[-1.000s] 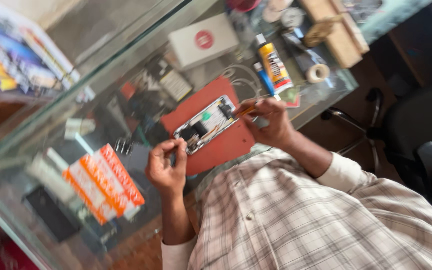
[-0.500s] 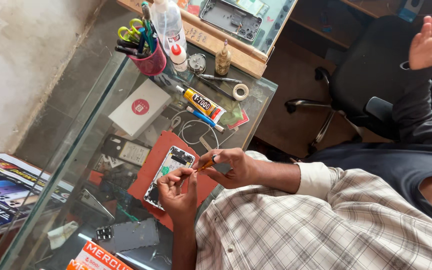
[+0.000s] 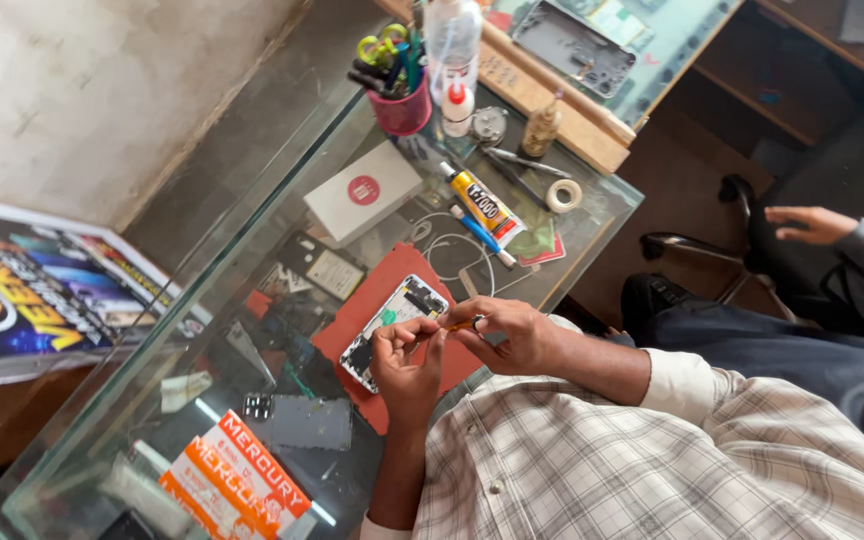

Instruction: The person disassembles a smartphone, removes the back cover, and uses a screwdriver to adjust internal components. They then reassemble the phone and apply adhesive along the edges of the back cover.

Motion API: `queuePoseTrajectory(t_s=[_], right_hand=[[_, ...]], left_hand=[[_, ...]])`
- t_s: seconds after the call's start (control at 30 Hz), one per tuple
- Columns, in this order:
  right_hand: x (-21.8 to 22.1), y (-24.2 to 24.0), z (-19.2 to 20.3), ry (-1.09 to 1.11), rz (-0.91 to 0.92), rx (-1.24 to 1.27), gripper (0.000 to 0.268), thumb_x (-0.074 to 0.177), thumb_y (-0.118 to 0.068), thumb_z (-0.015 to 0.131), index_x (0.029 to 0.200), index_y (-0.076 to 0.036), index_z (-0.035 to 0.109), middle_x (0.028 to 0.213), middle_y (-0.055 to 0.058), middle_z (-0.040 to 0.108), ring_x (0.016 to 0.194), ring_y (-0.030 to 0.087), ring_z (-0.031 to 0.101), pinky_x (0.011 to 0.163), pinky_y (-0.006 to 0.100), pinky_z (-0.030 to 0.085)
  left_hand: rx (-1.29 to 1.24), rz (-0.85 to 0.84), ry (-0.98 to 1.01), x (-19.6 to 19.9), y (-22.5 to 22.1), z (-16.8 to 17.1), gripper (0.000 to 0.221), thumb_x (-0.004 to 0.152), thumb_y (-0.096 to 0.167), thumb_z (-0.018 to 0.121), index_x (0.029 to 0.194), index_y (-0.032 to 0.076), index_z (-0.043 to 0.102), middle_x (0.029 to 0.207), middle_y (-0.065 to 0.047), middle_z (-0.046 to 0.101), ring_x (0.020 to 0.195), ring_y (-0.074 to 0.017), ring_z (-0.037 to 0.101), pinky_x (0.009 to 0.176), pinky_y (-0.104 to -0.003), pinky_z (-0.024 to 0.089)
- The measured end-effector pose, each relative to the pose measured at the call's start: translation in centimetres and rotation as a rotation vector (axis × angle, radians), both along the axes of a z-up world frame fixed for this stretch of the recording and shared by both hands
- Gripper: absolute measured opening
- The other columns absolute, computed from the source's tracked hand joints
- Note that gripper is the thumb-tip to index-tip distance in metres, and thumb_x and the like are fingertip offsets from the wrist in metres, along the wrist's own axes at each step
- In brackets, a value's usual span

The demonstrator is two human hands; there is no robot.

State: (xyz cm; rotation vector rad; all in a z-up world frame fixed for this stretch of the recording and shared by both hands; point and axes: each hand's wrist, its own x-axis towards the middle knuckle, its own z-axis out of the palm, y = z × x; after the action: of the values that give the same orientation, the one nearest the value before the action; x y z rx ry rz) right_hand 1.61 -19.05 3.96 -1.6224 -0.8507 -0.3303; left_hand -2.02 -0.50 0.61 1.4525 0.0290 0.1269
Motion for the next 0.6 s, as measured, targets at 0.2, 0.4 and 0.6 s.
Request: queuePoseTrajectory(t_s=[0.2,0.4,0.6], right_hand=[[0.6,0.2,0.1,-0.039,0.040,-0.006,0.055,0.097,0.011,0.068,0.129,-0.012,0.029,0.117,0.024,0.066,0.105,0.036,0.076,0.082,0.040,0.067],[1.2,0.2,-0.6,0.023,0.074,-0.117,0.054,0.092,0.013,0.067,0.124,-0.010,0.030,0.111,0.027,0.068,0.098,0.037,0.077,0.073,0.040,0.065],[1.6,0.2,-1.2,0.106,0.093,0.030,0.063,0.095,0.019,0.058,0.131,-0.015,0.019,0.111,0.029,0.064,0.104,0.037,0.074,0.085,0.046,0.066]], left_hand=[[-0.015,0.064,-0.030,0.0,-0.3,-0.3,0.037,0.088,-0.010,0.076,0.099,0.005,0.044,0.100,-0.014,0.068,0.098,-0.0178,0.070,0.093,-0.033,0.060],[0.002,0.091,-0.004,-0.2,-0.5,-0.8,0.035,0.091,-0.008,0.076,0.099,0.004,0.044,0.100,-0.014,0.069,0.101,-0.0167,0.069,0.096,-0.032,0.057],[-0.007,0.114,-0.032,0.1,-1.2,-1.4,0.035,0.096,-0.007,0.073,0.101,0.005,0.039,0.104,-0.014,0.070,0.105,-0.0162,0.070,0.099,-0.032,0.058]])
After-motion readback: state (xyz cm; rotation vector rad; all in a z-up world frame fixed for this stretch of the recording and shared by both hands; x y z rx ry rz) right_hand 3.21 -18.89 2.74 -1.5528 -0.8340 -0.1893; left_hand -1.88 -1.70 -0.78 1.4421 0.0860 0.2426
